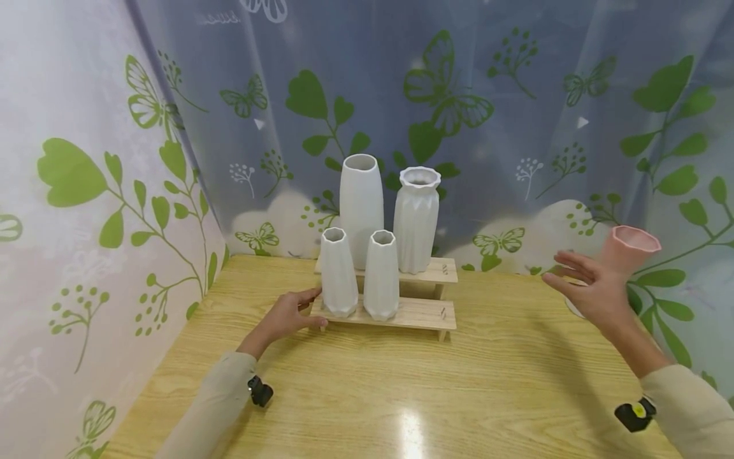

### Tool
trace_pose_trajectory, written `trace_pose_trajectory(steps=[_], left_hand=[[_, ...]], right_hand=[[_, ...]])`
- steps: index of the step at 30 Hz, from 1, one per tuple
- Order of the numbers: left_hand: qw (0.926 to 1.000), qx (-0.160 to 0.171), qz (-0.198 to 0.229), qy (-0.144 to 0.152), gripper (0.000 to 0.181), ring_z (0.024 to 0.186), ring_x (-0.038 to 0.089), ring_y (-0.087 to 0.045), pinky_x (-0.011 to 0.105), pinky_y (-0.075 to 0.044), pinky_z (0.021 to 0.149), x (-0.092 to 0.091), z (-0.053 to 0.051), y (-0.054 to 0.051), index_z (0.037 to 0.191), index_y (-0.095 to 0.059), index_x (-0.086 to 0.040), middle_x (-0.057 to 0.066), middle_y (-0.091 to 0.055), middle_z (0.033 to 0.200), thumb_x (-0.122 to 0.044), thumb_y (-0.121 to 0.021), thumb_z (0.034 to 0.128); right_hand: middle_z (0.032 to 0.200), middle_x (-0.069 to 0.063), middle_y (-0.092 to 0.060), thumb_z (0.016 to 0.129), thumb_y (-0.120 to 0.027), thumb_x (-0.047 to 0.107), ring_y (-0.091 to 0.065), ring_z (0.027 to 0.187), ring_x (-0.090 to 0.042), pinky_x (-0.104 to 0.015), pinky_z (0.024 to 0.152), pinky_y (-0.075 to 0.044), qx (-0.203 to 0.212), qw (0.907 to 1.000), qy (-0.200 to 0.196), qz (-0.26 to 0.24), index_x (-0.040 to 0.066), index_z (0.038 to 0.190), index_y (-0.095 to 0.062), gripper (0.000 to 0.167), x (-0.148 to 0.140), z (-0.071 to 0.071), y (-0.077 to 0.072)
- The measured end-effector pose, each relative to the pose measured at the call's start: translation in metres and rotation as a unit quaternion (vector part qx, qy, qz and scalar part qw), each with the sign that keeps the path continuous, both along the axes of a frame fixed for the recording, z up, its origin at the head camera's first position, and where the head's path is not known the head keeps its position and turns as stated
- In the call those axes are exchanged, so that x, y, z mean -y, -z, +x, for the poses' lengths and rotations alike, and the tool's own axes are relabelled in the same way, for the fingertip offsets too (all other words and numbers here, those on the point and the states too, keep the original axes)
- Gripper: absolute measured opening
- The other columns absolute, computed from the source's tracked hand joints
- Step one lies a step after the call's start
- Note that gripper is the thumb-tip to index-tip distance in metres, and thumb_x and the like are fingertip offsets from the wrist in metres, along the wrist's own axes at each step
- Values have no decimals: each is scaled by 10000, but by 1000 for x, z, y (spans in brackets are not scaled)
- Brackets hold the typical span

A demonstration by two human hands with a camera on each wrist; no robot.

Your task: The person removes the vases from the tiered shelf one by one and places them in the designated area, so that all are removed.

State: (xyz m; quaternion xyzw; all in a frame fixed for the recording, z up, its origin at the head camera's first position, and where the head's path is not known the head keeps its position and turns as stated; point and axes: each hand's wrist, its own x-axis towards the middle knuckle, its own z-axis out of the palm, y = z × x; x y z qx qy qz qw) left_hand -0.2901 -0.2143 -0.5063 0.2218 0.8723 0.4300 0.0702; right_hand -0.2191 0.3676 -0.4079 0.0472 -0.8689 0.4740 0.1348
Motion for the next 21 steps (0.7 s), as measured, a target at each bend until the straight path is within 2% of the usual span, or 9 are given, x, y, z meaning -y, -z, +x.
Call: trace_pose_trajectory(steps=[5, 9, 13, 16, 19, 21], left_hand=[[10000, 54, -16, -3, 849, 1405, 389, -470, 491, -467, 1120, 0, 0, 0, 1538, -432, 0, 187, -430, 1570, -336, -837, 870], [10000, 76, -13, -21, 848, 1404, 395, -471, 494, -461, 1126, 0, 1, 0, 1539, -434, -7, 179, -430, 1572, -338, -836, 869], [10000, 64, -18, -20, 844, 1402, 396, -472, 494, -461, 1126, 1, 1, 0, 1538, -435, -6, 182, -432, 1571, -336, -834, 871], [10000, 49, -12, -20, 842, 1403, 393, -473, 493, -461, 1127, 0, 0, 0, 1538, -434, -7, 180, -432, 1570, -325, -837, 871], [10000, 21, -11, -11, 845, 1399, 395, -476, 493, -462, 1126, 0, 0, 0, 1539, -432, -9, 177, -431, 1571, -327, -838, 869], [10000, 5, -15, -8, 848, 1396, 395, -478, 492, -463, 1125, 0, -1, -1, 1539, -432, -11, 175, -431, 1570, -325, -841, 866]], right_hand=[[1192, 269, -589, 977, -731, 261, -576, 1055, 131, -102, 734, -539, 1, 9995, -251, 171, 101, 1510, -518, 596, 10, -3, -1], [1214, 267, -602, 957, -757, 246, -597, 1033, 147, -74, 778, -544, -210, 9990, -292, 259, 65, 1465, -563, 574, 20, -6, -2], [1227, 275, -596, 947, -768, 238, -599, 1031, 150, -58, 802, -533, -250, 9989, -321, 247, 68, 1446, -584, 558, 29, -9, -4], [1233, 249, -606, 942, -774, 217, -600, 1045, 134, -54, 817, -529, -317, 9983, -430, 239, 54, 1443, -583, 561, 35, -12, -5], [1318, 95, -641, 939, -775, 173, -603, 1078, 113, -62, 831, -534, -433, 9968, -627, 227, 28, 1449, -570, 568, 39, -15, -4], [1354, 54, -635, 937, -774, 153, -602, 1097, 107, -70, 832, -541, -500, 9957, -746, 210, 31, 1451, -570, 567, 42, -17, -4]])
